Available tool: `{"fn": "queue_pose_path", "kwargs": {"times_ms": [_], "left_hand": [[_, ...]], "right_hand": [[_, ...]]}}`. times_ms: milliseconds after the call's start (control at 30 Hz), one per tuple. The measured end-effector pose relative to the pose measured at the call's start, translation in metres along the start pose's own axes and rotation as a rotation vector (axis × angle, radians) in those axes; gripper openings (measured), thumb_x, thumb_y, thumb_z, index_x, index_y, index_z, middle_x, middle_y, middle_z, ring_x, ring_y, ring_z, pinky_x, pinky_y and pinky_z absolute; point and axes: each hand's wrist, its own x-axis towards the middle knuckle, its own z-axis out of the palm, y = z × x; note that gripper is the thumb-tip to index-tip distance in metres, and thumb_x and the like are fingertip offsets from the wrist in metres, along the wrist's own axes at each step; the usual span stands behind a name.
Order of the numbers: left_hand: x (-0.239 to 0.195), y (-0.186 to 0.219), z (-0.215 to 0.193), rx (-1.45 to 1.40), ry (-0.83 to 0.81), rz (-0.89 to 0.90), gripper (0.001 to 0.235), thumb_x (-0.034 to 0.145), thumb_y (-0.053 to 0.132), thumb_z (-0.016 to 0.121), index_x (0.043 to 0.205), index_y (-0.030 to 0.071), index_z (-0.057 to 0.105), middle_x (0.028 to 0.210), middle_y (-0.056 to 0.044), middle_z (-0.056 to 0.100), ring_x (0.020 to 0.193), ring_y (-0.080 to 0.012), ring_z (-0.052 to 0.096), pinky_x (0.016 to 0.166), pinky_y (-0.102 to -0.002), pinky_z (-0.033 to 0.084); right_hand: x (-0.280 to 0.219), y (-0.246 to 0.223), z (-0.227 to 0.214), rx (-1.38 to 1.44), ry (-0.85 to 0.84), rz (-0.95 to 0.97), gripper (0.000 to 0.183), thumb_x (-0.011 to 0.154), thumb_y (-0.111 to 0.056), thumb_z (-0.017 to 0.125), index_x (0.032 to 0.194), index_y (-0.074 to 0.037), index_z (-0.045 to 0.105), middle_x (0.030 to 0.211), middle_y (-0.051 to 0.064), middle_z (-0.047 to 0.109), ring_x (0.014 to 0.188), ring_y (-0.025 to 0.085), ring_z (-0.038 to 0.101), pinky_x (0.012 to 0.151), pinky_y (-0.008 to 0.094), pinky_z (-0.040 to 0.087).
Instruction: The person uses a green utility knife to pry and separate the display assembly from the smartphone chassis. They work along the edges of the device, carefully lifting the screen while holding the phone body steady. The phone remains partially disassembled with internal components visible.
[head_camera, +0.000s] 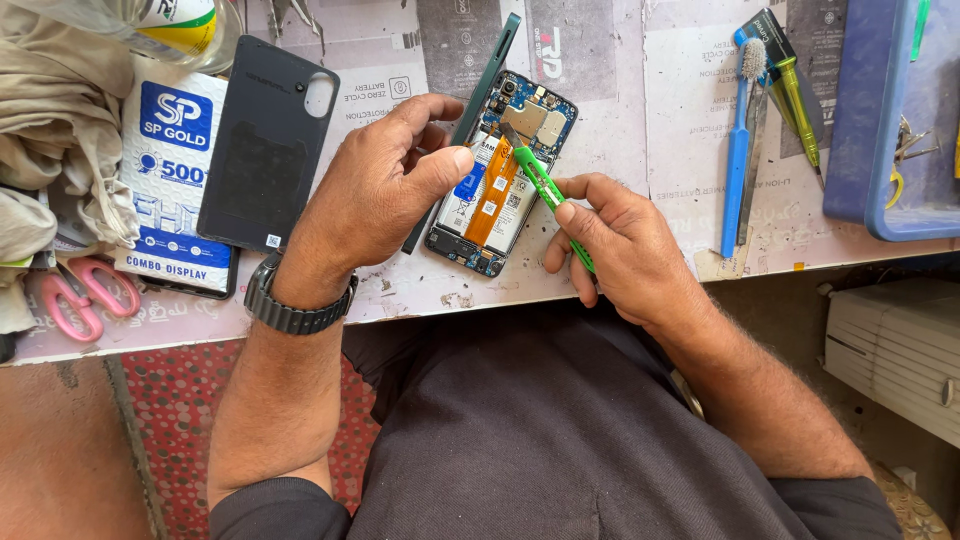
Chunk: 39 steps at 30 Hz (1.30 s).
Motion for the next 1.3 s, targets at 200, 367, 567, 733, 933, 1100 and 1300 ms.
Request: {"fn": "queue_pose_path", "kwargs": {"times_ms": [200, 367, 567, 733, 933, 1100, 1300], "left_hand": [[-0.0001, -0.0016, 0.0008, 0.038, 0.009, 0.005, 0.059, 0.093, 0.041, 0.063, 0.136, -0.001, 0.061, 0.105, -0.017, 0.075, 0.092, -0.022, 0.076, 0.076, -0.034, 0.063], [0.0004, -0.0014, 0.0008, 0.034, 0.008, 0.006, 0.061, 0.094, 0.042, 0.063, 0.137, -0.001, 0.06, 0.108, -0.018, 0.074, 0.093, -0.0217, 0.076, 0.077, -0.034, 0.063], [-0.0006, -0.0003, 0.0009, 0.025, 0.005, -0.009, 0.062, 0.093, 0.042, 0.063, 0.137, -0.001, 0.06, 0.107, -0.018, 0.075, 0.094, -0.0227, 0.076, 0.077, -0.034, 0.063], [0.0, -0.0008, 0.0007, 0.03, 0.002, 0.003, 0.062, 0.093, 0.042, 0.063, 0.137, -0.001, 0.059, 0.108, -0.018, 0.075, 0.095, -0.0223, 0.076, 0.077, -0.034, 0.063], [-0.0001, -0.0019, 0.0013, 0.027, 0.002, -0.008, 0.061, 0.093, 0.041, 0.063, 0.137, -0.001, 0.06, 0.106, -0.018, 0.075, 0.093, -0.0227, 0.076, 0.076, -0.034, 0.063], [-0.0001, -0.0018, 0.0003, 0.022, 0.0, 0.03, 0.06, 0.095, 0.042, 0.063, 0.137, -0.002, 0.06, 0.106, -0.017, 0.075, 0.094, -0.0214, 0.076, 0.077, -0.033, 0.063], [0.0001, 0.0002, -0.0017, -0.046, -0.02, 0.029, 0.059, 0.097, 0.04, 0.062, 0.138, -0.003, 0.058, 0.101, -0.013, 0.074, 0.088, -0.0157, 0.072, 0.075, -0.028, 0.06]], "right_hand": [[0.0046, 0.0057, -0.0063, 0.094, -0.032, 0.029, 0.032, 0.105, -0.021, 0.051, 0.122, 0.005, 0.058, 0.071, 0.017, 0.069, 0.036, 0.011, 0.05, 0.033, 0.023, 0.039], [0.0045, 0.0069, -0.0088, 0.157, -0.066, 0.027, 0.033, 0.104, -0.023, 0.051, 0.122, 0.005, 0.057, 0.07, 0.019, 0.069, 0.033, 0.011, 0.049, 0.031, 0.023, 0.039], [0.0034, 0.0033, -0.0069, 0.138, -0.053, 0.032, 0.032, 0.105, -0.022, 0.05, 0.121, 0.005, 0.057, 0.07, 0.019, 0.069, 0.033, 0.01, 0.047, 0.031, 0.022, 0.038], [0.0008, -0.0008, -0.0018, -0.026, 0.008, 0.008, 0.03, 0.106, -0.02, 0.051, 0.12, 0.005, 0.059, 0.07, 0.016, 0.069, 0.036, 0.009, 0.047, 0.034, 0.022, 0.039], [0.0009, 0.0008, -0.0024, 0.096, -0.006, 0.035, 0.03, 0.105, -0.02, 0.05, 0.12, 0.005, 0.059, 0.068, 0.016, 0.068, 0.034, 0.009, 0.047, 0.033, 0.022, 0.039], [0.0039, 0.0034, -0.009, 0.258, -0.073, 0.045, 0.03, 0.104, -0.021, 0.052, 0.119, 0.005, 0.056, 0.068, 0.018, 0.067, 0.033, 0.01, 0.045, 0.03, 0.023, 0.04], [0.0018, 0.0085, -0.0065, 0.188, -0.046, -0.008, 0.033, 0.105, -0.023, 0.051, 0.12, 0.006, 0.056, 0.069, 0.018, 0.067, 0.034, 0.01, 0.047, 0.032, 0.022, 0.04]]}}
